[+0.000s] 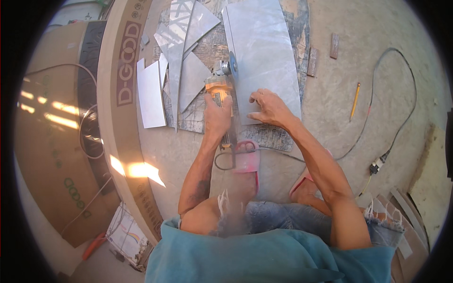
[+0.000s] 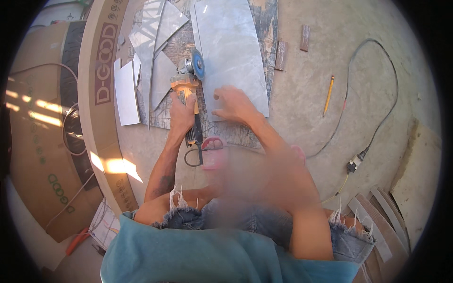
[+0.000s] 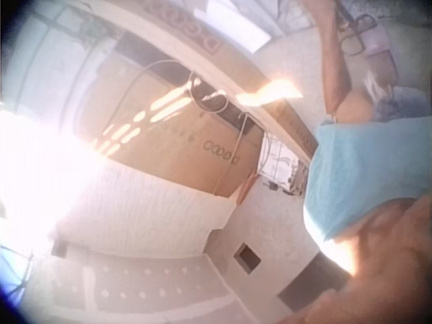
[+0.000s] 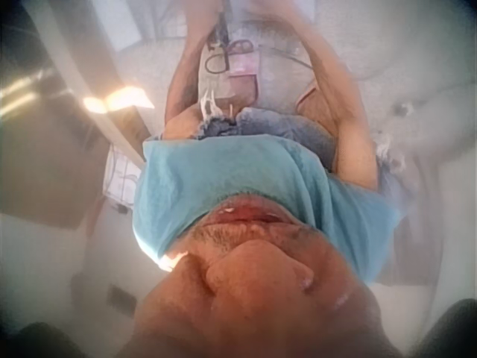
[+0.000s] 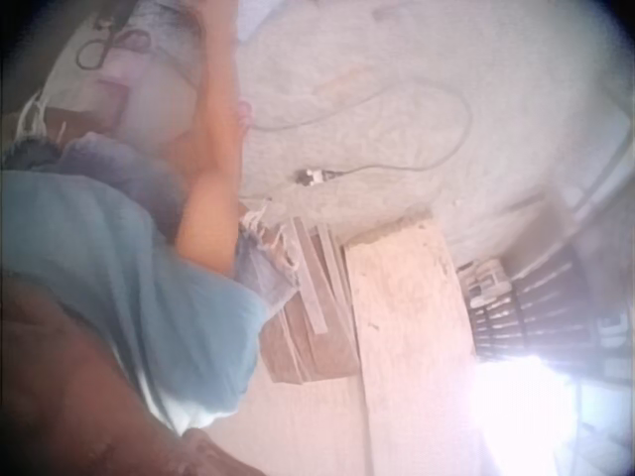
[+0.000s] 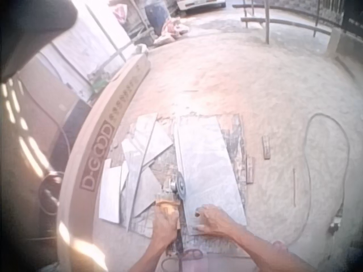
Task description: Marking, cutting a tile with an angle grinder, and fitting it into a corner gap.
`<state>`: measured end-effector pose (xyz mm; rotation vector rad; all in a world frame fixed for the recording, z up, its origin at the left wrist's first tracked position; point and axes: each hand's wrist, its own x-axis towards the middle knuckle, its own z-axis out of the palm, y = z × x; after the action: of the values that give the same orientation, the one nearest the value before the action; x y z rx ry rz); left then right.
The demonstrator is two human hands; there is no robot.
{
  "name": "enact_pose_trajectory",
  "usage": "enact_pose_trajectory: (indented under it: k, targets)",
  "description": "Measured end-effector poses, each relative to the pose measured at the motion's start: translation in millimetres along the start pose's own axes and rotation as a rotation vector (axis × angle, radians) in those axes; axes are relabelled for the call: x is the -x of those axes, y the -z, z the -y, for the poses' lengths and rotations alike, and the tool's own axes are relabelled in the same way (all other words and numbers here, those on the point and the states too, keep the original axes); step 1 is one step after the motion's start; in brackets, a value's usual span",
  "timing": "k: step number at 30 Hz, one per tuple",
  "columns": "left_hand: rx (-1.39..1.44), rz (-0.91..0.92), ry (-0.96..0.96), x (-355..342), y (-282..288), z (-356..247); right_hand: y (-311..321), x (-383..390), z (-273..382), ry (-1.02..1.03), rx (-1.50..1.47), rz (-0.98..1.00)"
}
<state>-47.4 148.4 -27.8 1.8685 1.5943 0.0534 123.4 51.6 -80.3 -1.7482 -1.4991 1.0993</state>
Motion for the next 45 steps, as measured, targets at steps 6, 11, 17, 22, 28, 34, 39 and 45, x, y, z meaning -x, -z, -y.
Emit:
enact_pose_trajectory:
  k: [6,11,17,22,28,34,39,45]
  targets:
    - [0.050,0.022,0.017,10,3,-2,-3,27,-20,0.174,0.381,0.089]
    - [0.025,0.052,0.089,16,5,-3,6,40,-49,0.298,0.468,0.030]
    - [0.037,0.035,0.025,25,3,2,1,50,-65,0.333,0.542,-0.111]
    - [0.086,0.070,0.060,35,5,4,2,51,-61,0.331,0.568,-0.130]
    - [0.024,0.057,0.074,37,4,6,-3,52,-62,0.327,0.561,-0.152]
    - [0.050,-0.013,-0.053,12,0,5,-7,51,-65,0.302,0.542,-0.158]
    - [0.045,0.021,0.018,-15,6,-22,-3,51,-65,0.317,0.532,-0.203]
    - [-0.058,-0.052,-0.032,-51,4,-28,-3,48,-64,0.301,0.560,-0.190]
